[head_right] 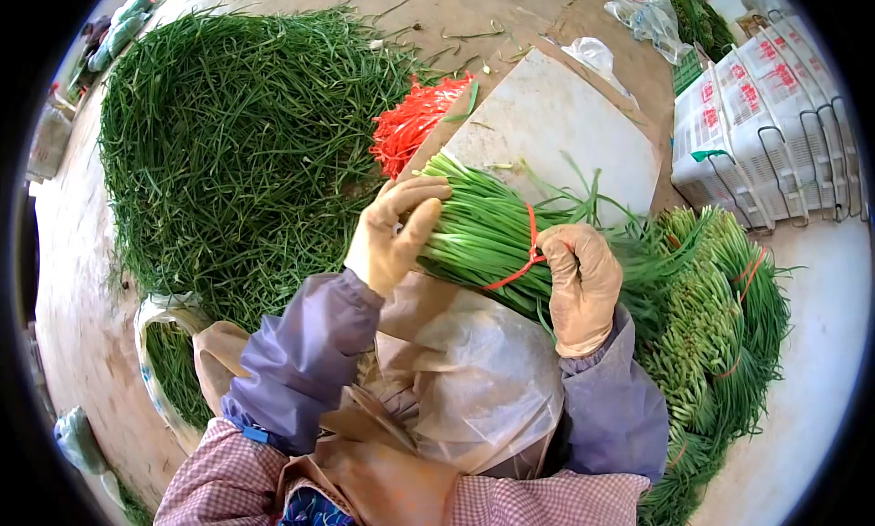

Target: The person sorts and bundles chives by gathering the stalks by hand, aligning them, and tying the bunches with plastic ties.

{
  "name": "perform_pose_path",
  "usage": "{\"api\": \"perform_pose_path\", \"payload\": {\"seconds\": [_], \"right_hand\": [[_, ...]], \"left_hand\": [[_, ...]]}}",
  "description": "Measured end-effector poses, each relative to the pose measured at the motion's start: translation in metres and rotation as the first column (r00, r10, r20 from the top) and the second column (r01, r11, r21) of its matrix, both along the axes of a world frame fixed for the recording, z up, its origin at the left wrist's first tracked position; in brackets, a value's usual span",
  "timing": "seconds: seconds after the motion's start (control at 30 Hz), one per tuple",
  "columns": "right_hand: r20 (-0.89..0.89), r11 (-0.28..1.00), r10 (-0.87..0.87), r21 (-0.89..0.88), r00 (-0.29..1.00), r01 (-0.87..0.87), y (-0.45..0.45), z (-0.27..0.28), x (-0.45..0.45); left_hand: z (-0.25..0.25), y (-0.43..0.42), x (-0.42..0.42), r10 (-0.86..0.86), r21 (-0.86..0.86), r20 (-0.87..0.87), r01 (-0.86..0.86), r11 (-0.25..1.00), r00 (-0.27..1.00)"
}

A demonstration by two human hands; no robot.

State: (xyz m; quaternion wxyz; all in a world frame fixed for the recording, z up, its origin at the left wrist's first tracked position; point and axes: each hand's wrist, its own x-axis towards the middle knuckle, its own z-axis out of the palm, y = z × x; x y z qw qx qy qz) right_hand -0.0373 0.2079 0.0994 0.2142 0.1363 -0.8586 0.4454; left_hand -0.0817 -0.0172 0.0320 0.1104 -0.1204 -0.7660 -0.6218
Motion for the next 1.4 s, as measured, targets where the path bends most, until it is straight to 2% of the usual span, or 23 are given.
{"api": "perform_pose_path", "payload": {"seconds": [0.07,0.13,0.2,0.23,0.3,0.33,0.4,0.47,0.5,0.6,0.63,0.7,0.8,0.87,0.93,1.03,1.07,1.1,1.2,1.27,1.33,1.37,1.4], "right_hand": [[-0.053,0.991,-0.011,0.134,0.999,0.018,-0.002,0.011,0.005],[-0.114,0.981,0.047,0.193,0.992,-0.024,-0.002,0.014,0.007],[-0.145,0.966,0.121,0.244,0.982,-0.083,0.0,0.014,0.007],[-0.152,0.965,0.134,0.247,0.979,-0.093,0.001,0.013,0.006],[-0.033,0.993,0.098,0.07,0.995,-0.096,-0.003,0.008,0.006],[0.026,0.996,0.086,-0.017,0.996,-0.085,-0.005,0.004,0.004],[0.056,0.988,0.053,-0.146,0.997,-0.045,-0.002,-0.006,0.002],[0.057,0.984,0.028,-0.179,0.998,-0.018,0.005,-0.011,0.001],[0.053,0.97,0.045,-0.243,0.998,-0.031,0.004,-0.014,0.002],[0.049,0.96,0.027,-0.279,0.998,-0.012,0.011,-0.02,0.002],[0.029,0.94,0.018,-0.34,0.999,-0.007,0.009,-0.022,-0.001],[0.027,0.924,-0.018,-0.381,0.999,0.027,0.011,-0.025,-0.004],[0.026,0.87,-0.024,-0.492,0.999,0.034,0.015,-0.03,-0.002],[0.051,0.845,-0.002,-0.534,0.999,0.029,0.015,-0.03,-0.001],[0.071,0.838,0.009,-0.545,0.997,0.032,0.015,-0.032,-0.003],[0.058,0.838,0.016,-0.546,0.998,0.018,0.018,-0.035,-0.008],[0.05,0.833,0.024,-0.554,0.998,0.007,0.019,-0.036,-0.007],[0.045,0.827,0.03,-0.562,0.999,0.0,0.02,-0.037,-0.005],[0.063,0.809,0.027,-0.588,0.998,0.015,0.019,-0.036,-0.004],[0.065,0.801,0.02,-0.599,0.998,0.023,0.017,-0.038,-0.006],[0.051,0.807,0.015,-0.591,0.999,0.019,0.019,-0.04,-0.011],[0.052,0.808,-0.007,-0.588,0.999,0.036,0.019,-0.04,-0.011],[0.041,0.811,-0.004,-0.584,0.999,0.027,0.02,-0.041,-0.011]], "left_hand": [[0.001,-0.014,-0.004,-0.102,0.319,0.237,0.022,0.947,0.966],[0.014,-0.038,-0.024,-0.035,0.269,0.142,-0.004,0.963,0.989],[-0.004,-0.056,-0.053,-0.109,0.5,0.245,-0.03,0.865,0.963],[-0.008,-0.056,-0.06,-0.134,0.514,0.285,-0.034,0.857,0.949],[-0.014,-0.051,-0.069,-0.186,0.539,0.359,-0.04,0.842,0.915],[0.017,-0.033,-0.054,-0.384,0.6,0.407,0.075,0.797,0.829],[0.01,-0.011,-0.03,-0.38,-0.04,-0.052,0.378,0.925,0.924],[0.019,-0.006,-0.036,-0.418,0.526,0.116,0.301,0.795,0.901],[0.031,-0.009,-0.04,-0.433,0.752,0.166,0.171,0.636,0.886],[0.012,-0.024,-0.056,-0.66,0.952,0.175,0.044,0.302,0.731],[0.006,-0.011,-0.052,-0.532,0.674,0.212,0.271,0.687,0.82],[-0.003,0.009,-0.026,-0.416,0.194,0.13,0.389,0.901,0.9],[-0.008,0.011,-0.068,-0.553,0.772,-0.032,0.372,0.515,0.832],[0.012,0.002,-0.053,-0.254,0.865,0.298,-0.148,0.479,0.92],[0.024,0.013,-0.044,-0.609,0.886,0.116,0.195,0.421,0.785],[0.008,0.014,-0.023,-0.373,0.511,0.166,0.244,0.824,0.913],[0.004,0.018,-0.037,-0.432,0.738,0.241,0.125,0.663,0.869],[-0.018,0.01,-0.047,-0.365,0.779,0.22,0.063,0.624,0.905],[-0.029,-0.014,-0.056,-0.2,0.704,0.238,-0.027,0.709,0.951],[-0.009,0.0,-0.038,-0.213,0.517,0.174,0.095,0.851,0.962],[-0.016,0.016,-0.035,-0.388,0.363,0.091,0.333,0.87,0.917],[-0.023,0.012,-0.028,-0.207,-0.056,-0.042,0.205,0.977,0.977],[-0.013,0.01,-0.028,-0.159,0.093,-0.03,0.161,0.983,0.987]]}}
